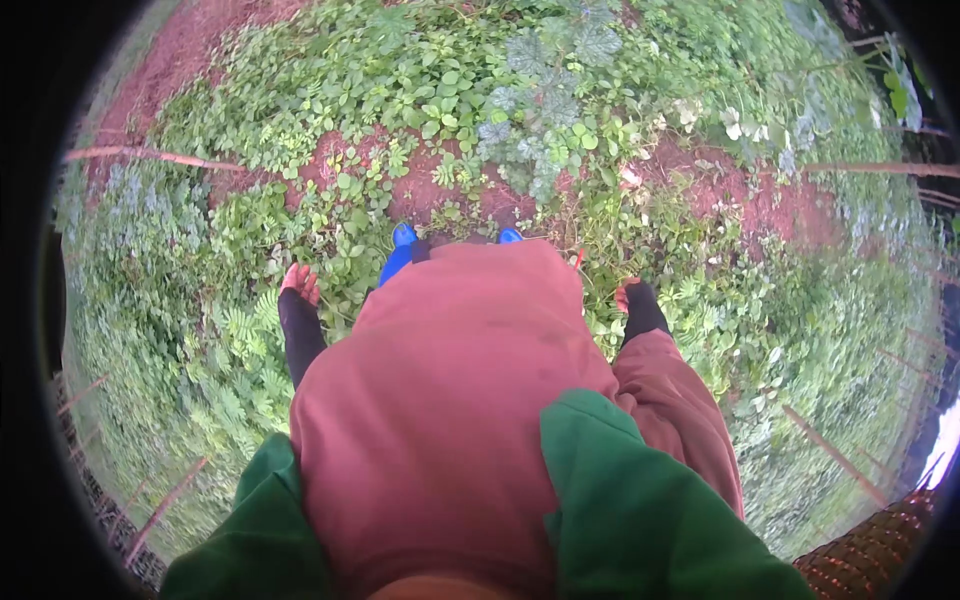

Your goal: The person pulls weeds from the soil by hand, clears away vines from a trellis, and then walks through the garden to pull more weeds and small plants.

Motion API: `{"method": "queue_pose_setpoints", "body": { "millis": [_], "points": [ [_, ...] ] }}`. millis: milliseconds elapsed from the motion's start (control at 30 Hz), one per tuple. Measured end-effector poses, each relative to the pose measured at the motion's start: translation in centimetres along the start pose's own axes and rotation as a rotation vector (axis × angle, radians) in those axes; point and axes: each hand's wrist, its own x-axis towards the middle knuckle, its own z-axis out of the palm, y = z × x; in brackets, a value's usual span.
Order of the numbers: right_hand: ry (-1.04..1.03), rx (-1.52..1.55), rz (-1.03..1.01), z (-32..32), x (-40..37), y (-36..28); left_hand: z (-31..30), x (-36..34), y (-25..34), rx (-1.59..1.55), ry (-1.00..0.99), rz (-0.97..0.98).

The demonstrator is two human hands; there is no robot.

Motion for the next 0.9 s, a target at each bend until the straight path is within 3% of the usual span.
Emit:
{"method": "queue_pose_setpoints", "body": {
  "millis": [67, 167, 267, 300, 400, 567, 700, 767, 900],
  "points": [
    [0.092, -0.106, -0.076, 6.9, -4.6, 0.9, -3.3, 2.9, 1.6, -0.025, 0.013, -0.009],
    [0.104, -0.256, 0.146, 11.1, -2.2, 5.0, -8.2, 7.6, 4.1, -0.089, 0.015, 0.006],
    [0.069, -0.142, 0.117, 14.9, -4.2, 9.0, -9.8, 10.8, 7.9, -0.087, -0.033, 0.028],
    [0.216, -0.188, 0.088, 18.7, -8.2, 8.4, -10.0, 12.7, 9.2, -0.024, -0.041, 0.014],
    [0.217, -0.068, 0.027, 20.2, -8.9, 13.8, -9.3, 16.7, 12.9, -0.004, -0.202, -0.005],
    [0.173, 0.027, 0.308, 19.2, -8.7, 23.6, -4.1, 17.5, 18.3, 0.076, -0.231, -0.006],
    [0.200, 0.062, 0.256, 20.9, -12.1, 24.3, -3.0, 18.1, 17.7, 0.059, -0.337, 0.016],
    [0.163, 0.089, 0.198, 20.2, -9.9, 24.7, -3.1, 16.8, 16.3, 0.045, -0.341, -0.019],
    [0.183, 0.185, -0.012, 21.5, -8.9, 19.7, -3.3, 12.9, 14.7, 0.119, -0.317, -0.106]
  ]
}}
